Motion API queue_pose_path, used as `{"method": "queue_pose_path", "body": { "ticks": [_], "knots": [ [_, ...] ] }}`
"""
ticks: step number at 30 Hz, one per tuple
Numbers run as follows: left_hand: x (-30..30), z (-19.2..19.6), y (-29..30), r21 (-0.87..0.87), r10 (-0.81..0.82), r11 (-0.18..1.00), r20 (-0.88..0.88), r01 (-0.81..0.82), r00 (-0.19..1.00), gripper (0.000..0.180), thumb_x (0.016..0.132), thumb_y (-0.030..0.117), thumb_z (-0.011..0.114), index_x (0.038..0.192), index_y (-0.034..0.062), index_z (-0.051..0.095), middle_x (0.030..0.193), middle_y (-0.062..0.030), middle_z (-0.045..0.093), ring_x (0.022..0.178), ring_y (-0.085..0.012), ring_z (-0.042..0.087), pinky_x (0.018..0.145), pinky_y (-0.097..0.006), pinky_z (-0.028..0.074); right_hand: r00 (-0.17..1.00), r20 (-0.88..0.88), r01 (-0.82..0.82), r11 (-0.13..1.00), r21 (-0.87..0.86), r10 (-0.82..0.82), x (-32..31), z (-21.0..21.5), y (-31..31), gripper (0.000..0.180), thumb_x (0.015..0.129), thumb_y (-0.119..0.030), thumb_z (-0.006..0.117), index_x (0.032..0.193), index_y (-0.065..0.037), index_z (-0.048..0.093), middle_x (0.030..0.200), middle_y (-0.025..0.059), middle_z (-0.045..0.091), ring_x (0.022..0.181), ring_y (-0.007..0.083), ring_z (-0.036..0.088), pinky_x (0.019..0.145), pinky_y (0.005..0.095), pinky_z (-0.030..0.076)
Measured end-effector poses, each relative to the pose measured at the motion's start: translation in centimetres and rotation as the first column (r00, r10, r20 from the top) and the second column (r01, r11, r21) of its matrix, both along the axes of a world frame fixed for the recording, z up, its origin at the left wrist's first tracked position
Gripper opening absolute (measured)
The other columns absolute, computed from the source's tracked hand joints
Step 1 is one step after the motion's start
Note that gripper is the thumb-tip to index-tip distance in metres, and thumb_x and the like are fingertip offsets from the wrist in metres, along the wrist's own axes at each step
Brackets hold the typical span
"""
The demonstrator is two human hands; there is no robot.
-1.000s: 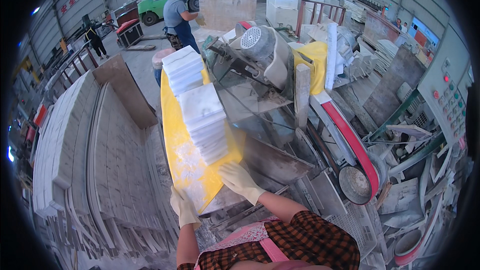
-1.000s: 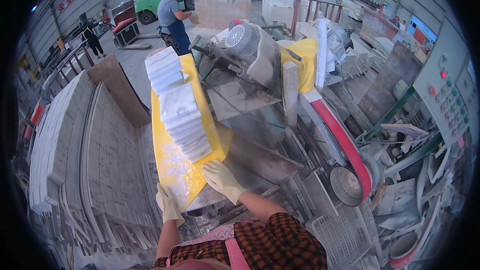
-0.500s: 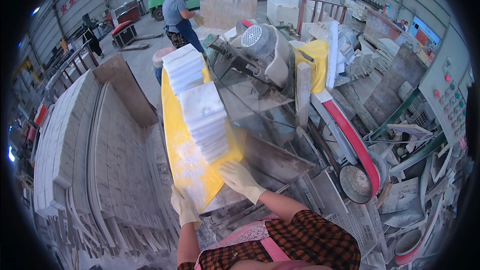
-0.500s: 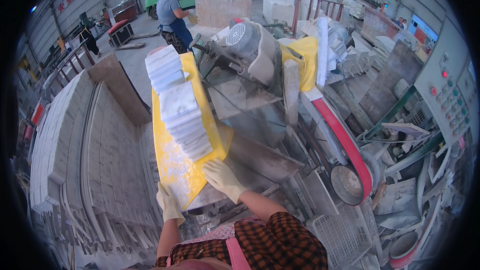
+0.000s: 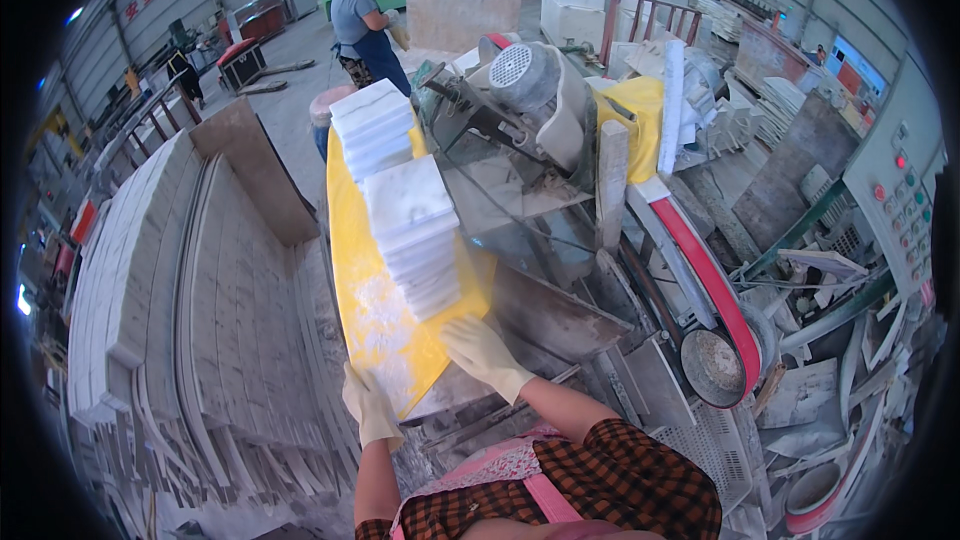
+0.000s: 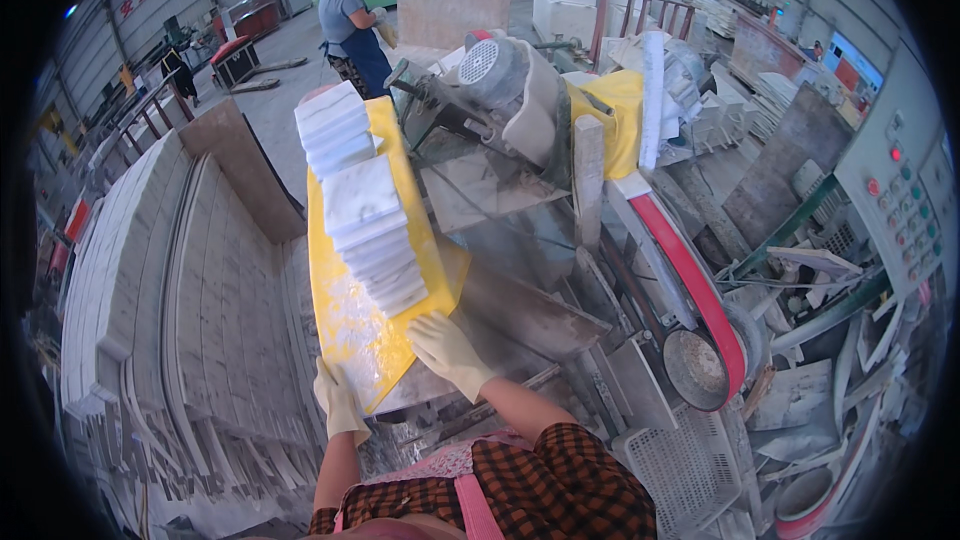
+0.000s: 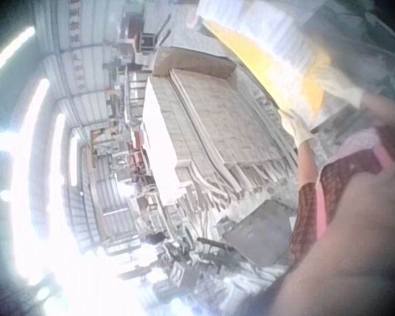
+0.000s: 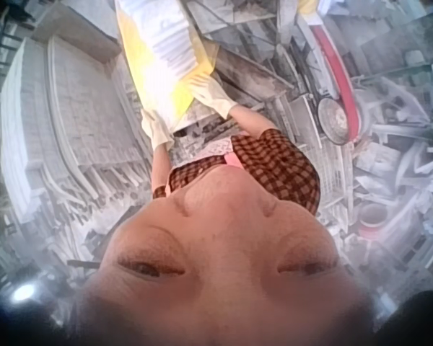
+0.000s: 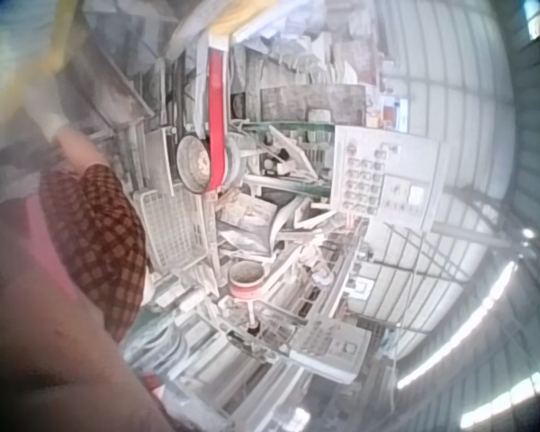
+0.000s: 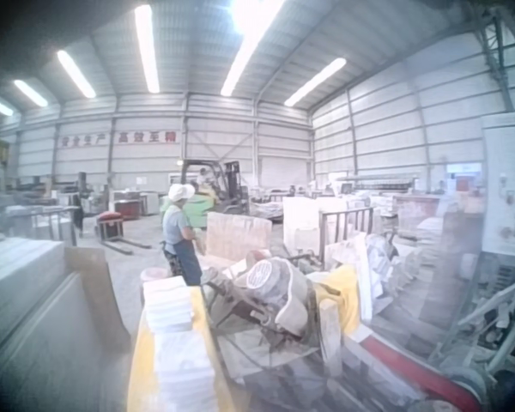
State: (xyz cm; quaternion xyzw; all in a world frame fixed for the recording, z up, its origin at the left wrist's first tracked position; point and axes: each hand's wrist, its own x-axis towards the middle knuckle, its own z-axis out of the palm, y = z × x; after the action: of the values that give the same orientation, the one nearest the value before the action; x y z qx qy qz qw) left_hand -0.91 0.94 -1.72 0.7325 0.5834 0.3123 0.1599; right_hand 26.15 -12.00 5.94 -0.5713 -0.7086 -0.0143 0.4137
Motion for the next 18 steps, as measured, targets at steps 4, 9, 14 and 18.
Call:
{"method": "queue_pose_path", "body": {
  "ticks": [4,9,14,18],
  "knots": [
    [0.0,0.5,-0.2,-0.154,0.008,0.988,0.006,-0.007,1.000,0.056,0.105,0.029,0.050,0.146,-0.0088,0.048,0.126,-0.0301,0.067,0.117,-0.0452,0.063,0.101,-0.050,0.048,1.000,0.009,0.011,0.998,0.067,-0.012,-0.1,0.3,0.1,0.023,0.096,-0.015,0.059,0.111,0.001,0.063,0.114,0.0166,0.063,0.112,0.0358,0.058,0.102,0.0471,0.042],
    [-0.2,0.0,0.0,-0.034,-0.004,0.999,-0.018,0.003,1.000,0.057,0.104,0.032,0.051,0.145,-0.0068,0.051,0.115,-0.0314,0.069,0.107,-0.0461,0.066,0.092,-0.051,0.051,1.000,0.007,0.014,0.997,0.073,-0.014,-0.2,0.6,0.1,0.020,0.095,-0.014,0.059,0.109,0.001,0.062,0.113,0.0160,0.063,0.111,0.0353,0.058,0.100,0.0464,0.042],
    [-0.2,-0.4,0.2,0.036,-0.001,0.999,-0.016,0.002,1.000,0.057,0.104,0.034,0.052,0.145,-0.0057,0.053,0.107,-0.0316,0.070,0.100,-0.0463,0.069,0.087,-0.052,0.052,1.000,0.001,-0.002,0.999,0.044,0.002,-0.1,0.6,0.2,0.020,0.095,-0.014,0.059,0.108,0.000,0.062,0.111,0.0157,0.063,0.109,0.0349,0.058,0.098,0.0458,0.043],
    [0.1,0.9,-0.3,-0.107,0.002,0.994,0.010,-0.001,1.000,0.056,0.105,0.030,0.050,0.144,-0.0099,0.050,0.119,-0.0314,0.068,0.111,-0.0457,0.065,0.096,-0.051,0.050,1.000,0.021,0.007,0.998,0.055,-0.008,0.0,0.6,0.2,0.020,0.095,-0.014,0.058,0.108,0.001,0.062,0.111,0.0156,0.063,0.108,0.0346,0.058,0.098,0.0457,0.043]
  ]
}}
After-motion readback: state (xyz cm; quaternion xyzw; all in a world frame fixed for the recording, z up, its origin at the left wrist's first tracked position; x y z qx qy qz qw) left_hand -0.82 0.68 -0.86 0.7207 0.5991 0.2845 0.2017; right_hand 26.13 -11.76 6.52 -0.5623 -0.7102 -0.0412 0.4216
